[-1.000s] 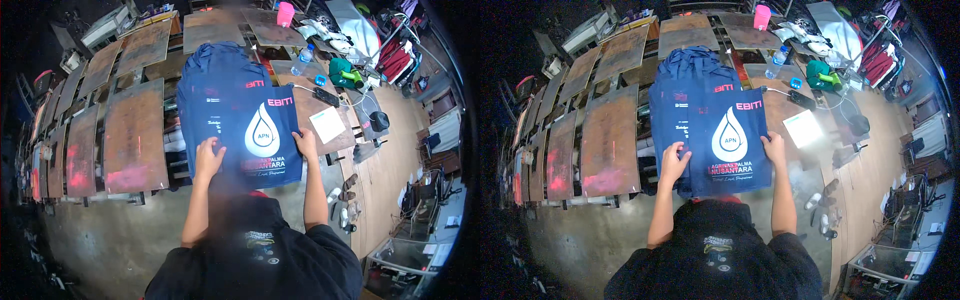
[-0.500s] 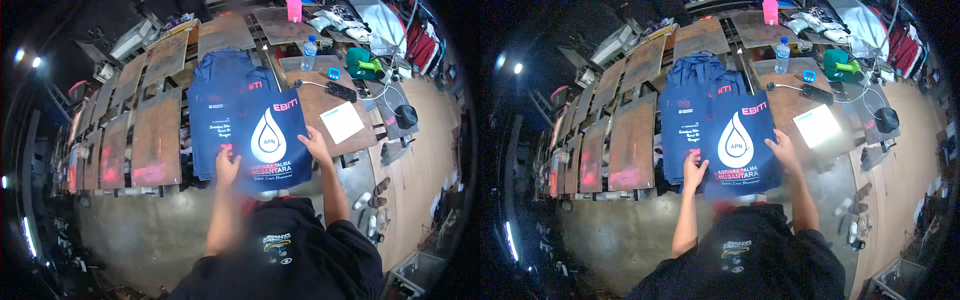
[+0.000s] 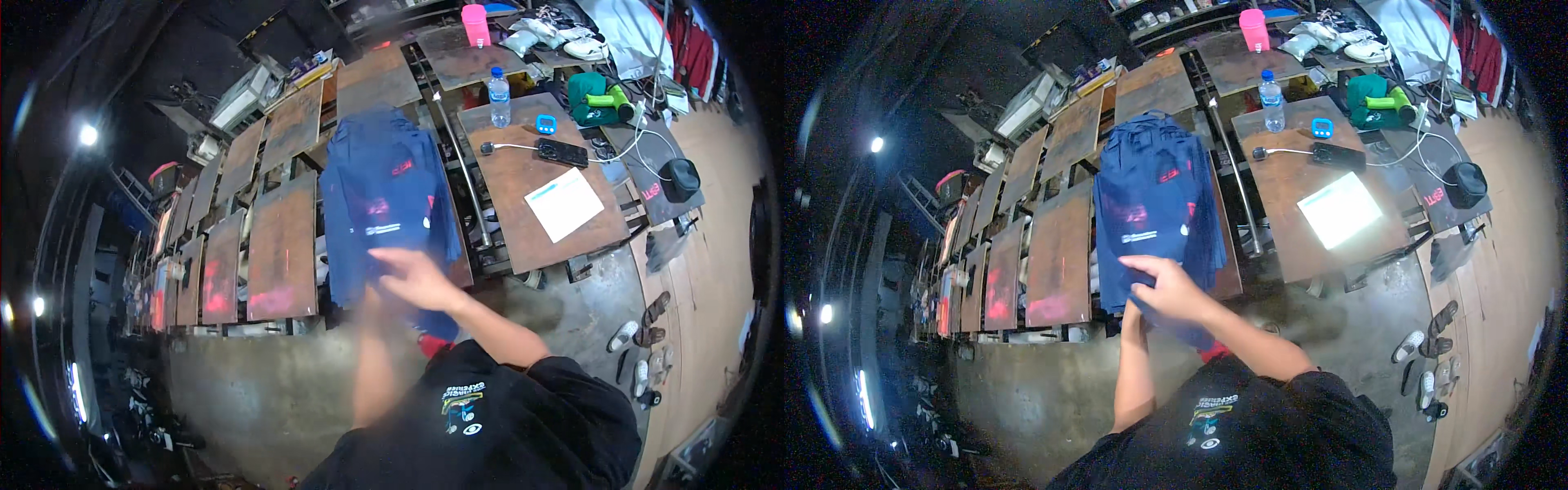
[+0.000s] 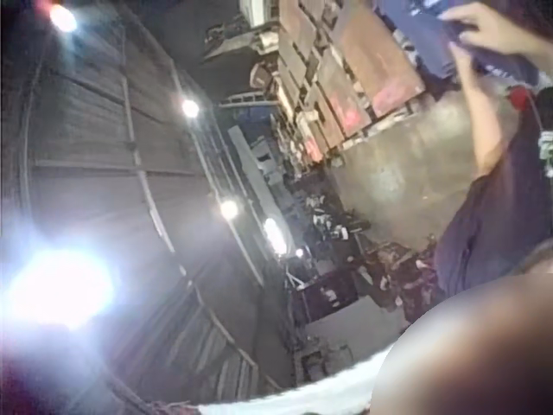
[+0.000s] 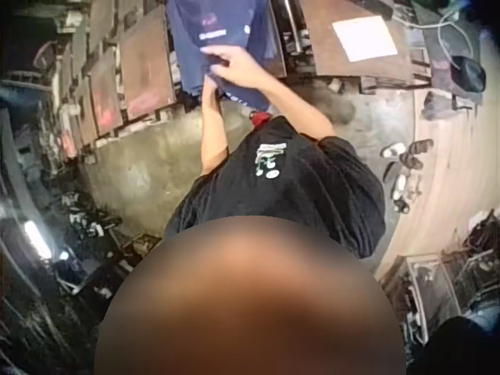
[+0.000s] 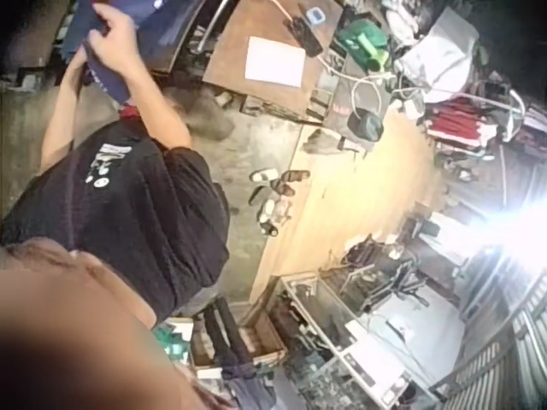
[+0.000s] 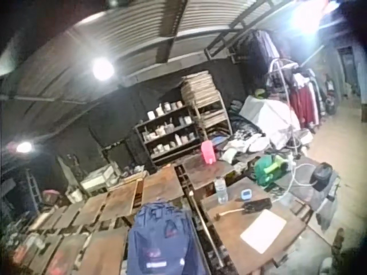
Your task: The recorder is screen printing designs onto t-shirts and organizing the printed items on pallets.
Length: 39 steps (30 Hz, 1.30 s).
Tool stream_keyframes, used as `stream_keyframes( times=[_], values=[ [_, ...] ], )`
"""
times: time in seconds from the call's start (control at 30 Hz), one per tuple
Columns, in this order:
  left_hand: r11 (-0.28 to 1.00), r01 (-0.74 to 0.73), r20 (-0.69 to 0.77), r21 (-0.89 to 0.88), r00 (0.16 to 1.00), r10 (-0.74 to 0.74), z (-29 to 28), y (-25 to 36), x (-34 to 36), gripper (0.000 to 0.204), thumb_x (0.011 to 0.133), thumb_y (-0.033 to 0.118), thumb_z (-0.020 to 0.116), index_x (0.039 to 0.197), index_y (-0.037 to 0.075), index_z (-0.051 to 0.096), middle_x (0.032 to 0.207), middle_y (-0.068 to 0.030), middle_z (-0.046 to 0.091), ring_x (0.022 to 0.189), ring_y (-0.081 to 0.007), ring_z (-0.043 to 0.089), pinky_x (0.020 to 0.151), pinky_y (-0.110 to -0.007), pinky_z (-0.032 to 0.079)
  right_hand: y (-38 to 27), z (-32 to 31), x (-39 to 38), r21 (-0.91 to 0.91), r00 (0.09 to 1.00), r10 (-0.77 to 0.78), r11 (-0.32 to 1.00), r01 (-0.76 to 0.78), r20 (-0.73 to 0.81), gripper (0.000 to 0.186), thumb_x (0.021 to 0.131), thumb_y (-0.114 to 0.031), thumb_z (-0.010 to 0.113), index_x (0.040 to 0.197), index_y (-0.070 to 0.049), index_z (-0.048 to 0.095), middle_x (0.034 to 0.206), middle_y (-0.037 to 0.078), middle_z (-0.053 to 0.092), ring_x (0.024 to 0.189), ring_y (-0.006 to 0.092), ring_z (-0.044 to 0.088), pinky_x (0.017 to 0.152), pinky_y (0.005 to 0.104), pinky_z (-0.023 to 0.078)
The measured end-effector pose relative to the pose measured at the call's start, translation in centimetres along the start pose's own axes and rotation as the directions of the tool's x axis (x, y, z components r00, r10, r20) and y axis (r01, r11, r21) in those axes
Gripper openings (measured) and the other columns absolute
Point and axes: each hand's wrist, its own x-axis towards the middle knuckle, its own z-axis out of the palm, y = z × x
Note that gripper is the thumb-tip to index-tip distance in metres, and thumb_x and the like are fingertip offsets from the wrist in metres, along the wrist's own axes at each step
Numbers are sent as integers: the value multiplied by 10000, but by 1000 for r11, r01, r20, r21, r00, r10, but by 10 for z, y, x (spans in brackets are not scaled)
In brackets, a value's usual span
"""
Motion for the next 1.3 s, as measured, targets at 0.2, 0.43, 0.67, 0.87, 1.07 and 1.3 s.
stream_keyframes(
  times=[0.2,0.43,0.67,0.87,1.07,1.3],
  values=[
    [971,-4,101,-238,994,29,29,1,8,561,849,57,658,1377,21,471,1160,-70,606,1080,-195,596,933,-311,488,-26,18,0,-118,972,-205,974,192,-118,415,835,39,569,1250,37,586,1120,151,624,1058,244,604,952,307,445],
    [889,62,255,-454,965,63,71,2,29,601,849,76,664,1406,33,439,1229,-81,581,1116,-219,587,961,-326,486,-31,-9,6,-242,941,-291,939,246,-172,474,836,83,551,1299,-14,574,1179,142,618,1138,245,586,990,318,441],
    [768,174,360,-617,930,78,101,6,40,642,850,94,670,1434,45,407,1297,-91,555,1152,-243,578,988,-341,485,-39,-9,14,-304,958,-241,934,185,-156,511,833,61,575,1332,-45,558,1230,170,613,1124,301,612,966,338,476],
    [594,175,319,-785,937,145,89,8,52,678,851,110,675,1459,55,380,1356,-100,534,1183,-263,571,1012,-355,483,-84,-79,-1,46,948,-122,989,142,-294,459,849,73,560,1307,39,552,1248,123,630,1128,168,610,991,306,476],
    [785,-198,8,-587,968,250,-9,48,55,805,839,75,719,1512,82,278,1347,-155,533,1230,-279,545,1015,-436,482,-64,-171,-5,79,863,-99,984,159,-496,461,835,119,541,1293,75,518,1255,141,615,1142,184,599,1000,298,462],
    [897,99,-62,-431,988,-139,-66,-1,37,495,893,192,698,1311,4,511,1218,-100,616,1093,-215,609,934,-368,504,58,-177,4,112,884,284,959,-261,-371,436,855,110,568,1286,61,518,1120,112,680,986,144,647,869,263,500]
  ],
)
